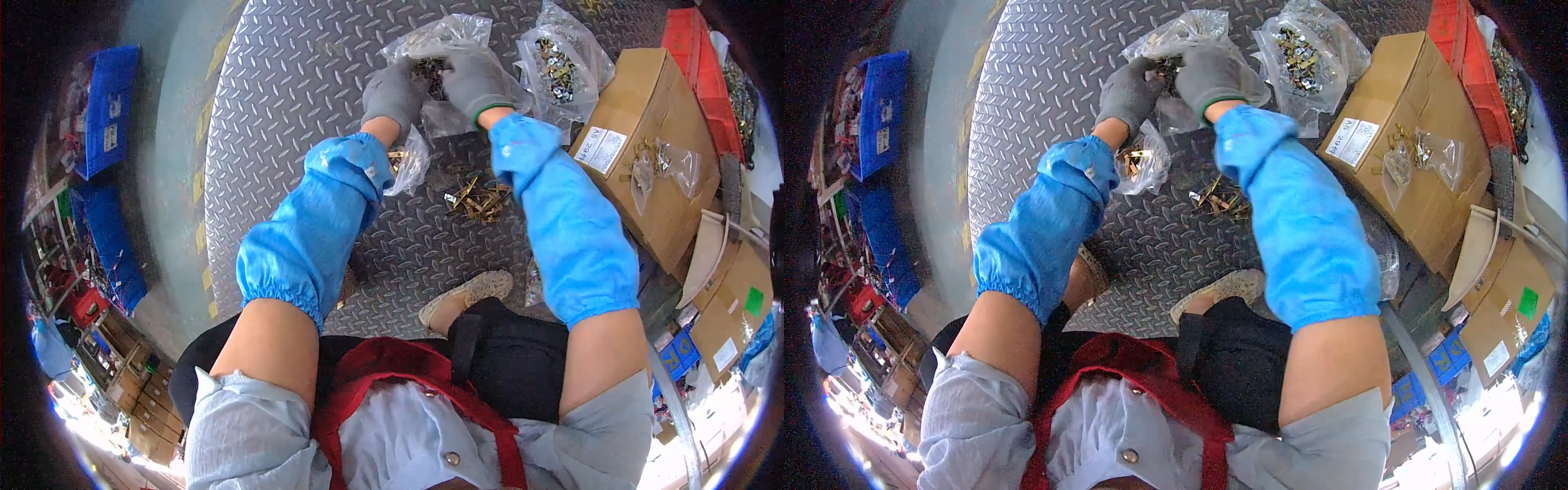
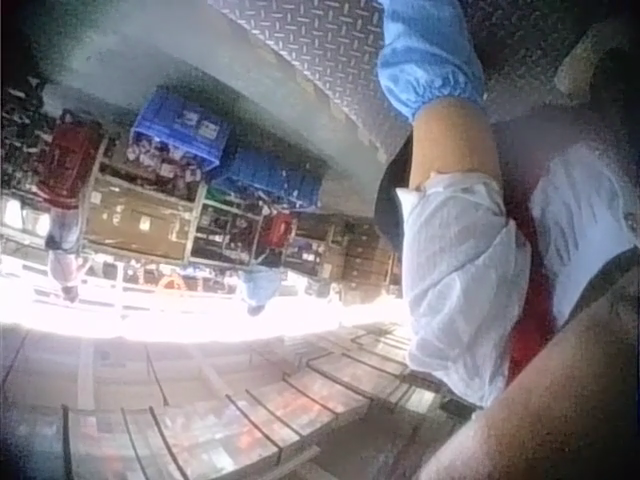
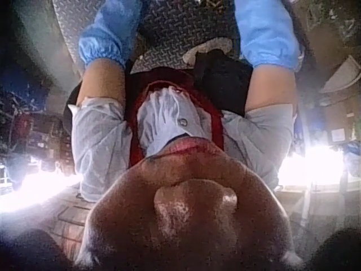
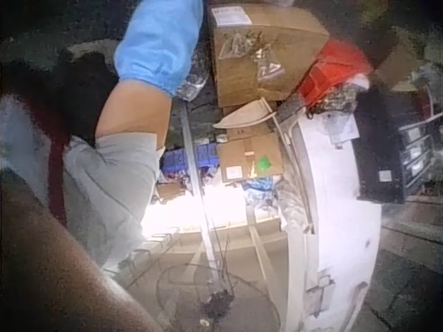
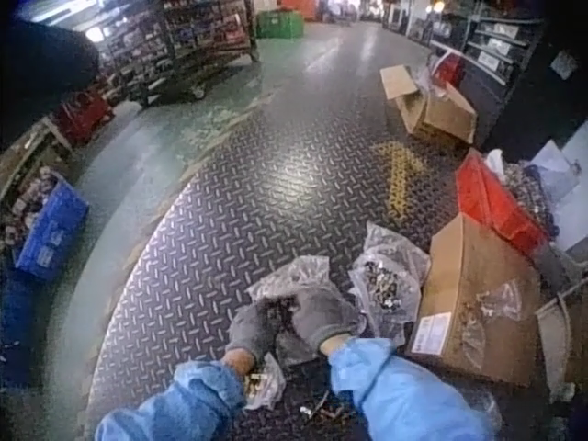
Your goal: The person sorts small metal electronic components by hand into plastic bags and cardboard boxes.
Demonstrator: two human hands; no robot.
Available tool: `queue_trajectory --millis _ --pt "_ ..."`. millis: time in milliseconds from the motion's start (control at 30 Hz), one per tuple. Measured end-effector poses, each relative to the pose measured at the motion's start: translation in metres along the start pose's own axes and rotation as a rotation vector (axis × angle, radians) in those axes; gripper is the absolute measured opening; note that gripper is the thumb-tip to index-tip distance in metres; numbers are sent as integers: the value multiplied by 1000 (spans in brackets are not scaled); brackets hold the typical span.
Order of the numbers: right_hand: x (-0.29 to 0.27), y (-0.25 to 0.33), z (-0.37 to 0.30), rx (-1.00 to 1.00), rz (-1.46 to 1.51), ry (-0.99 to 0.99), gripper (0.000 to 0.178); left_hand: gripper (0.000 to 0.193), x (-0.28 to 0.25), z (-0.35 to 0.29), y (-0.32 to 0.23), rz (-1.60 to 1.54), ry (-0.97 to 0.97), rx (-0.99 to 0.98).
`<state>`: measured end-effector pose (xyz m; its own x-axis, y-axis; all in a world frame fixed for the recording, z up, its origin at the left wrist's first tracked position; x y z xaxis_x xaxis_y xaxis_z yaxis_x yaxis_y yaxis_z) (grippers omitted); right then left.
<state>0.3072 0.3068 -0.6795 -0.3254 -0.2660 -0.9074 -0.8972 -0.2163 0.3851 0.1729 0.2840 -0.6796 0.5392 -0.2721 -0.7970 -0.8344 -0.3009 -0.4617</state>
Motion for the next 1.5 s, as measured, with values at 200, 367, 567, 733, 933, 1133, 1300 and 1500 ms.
queue_trajectory --millis 200,367,567,733,933,1133,1300,1500 --pt "-36 -35 -29 188 416 -33 33 31 0 8 -13 10 23 78" --pt "-36 -68 -28 204 468 -72 35 30 9 11 -12 31 80 49" --pt "-44 -87 -36 200 233 64 34 30 7 9 -14 143 128 101" --pt "-33 -34 -45 -65 370 287 37 32 10 4 -15 227 70 203" --pt "-25 -40 -44 56 78 121 40 36 14 4 -14 297 244 177" --pt "-23 -73 -50 127 59 129 41 35 13 -1 -9 208 155 198" --pt "-40 -84 -52 260 189 96 31 33 14 -5 -17 242 147 208" --pt "-34 -72 -46 153 194 20 28 26 15 1 -20 293 130 178"
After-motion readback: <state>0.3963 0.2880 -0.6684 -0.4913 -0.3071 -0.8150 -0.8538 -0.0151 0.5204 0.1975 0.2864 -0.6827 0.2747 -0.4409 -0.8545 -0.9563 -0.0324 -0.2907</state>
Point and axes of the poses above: each hand's wrist, its own z-axis towards the middle knuckle, its own x-axis out of the palm, y = z × x, the point moved 8 cm from there along z, towards the middle knuckle, and after that the axes turned 6 degrees about -x, right-handed, at the moved point
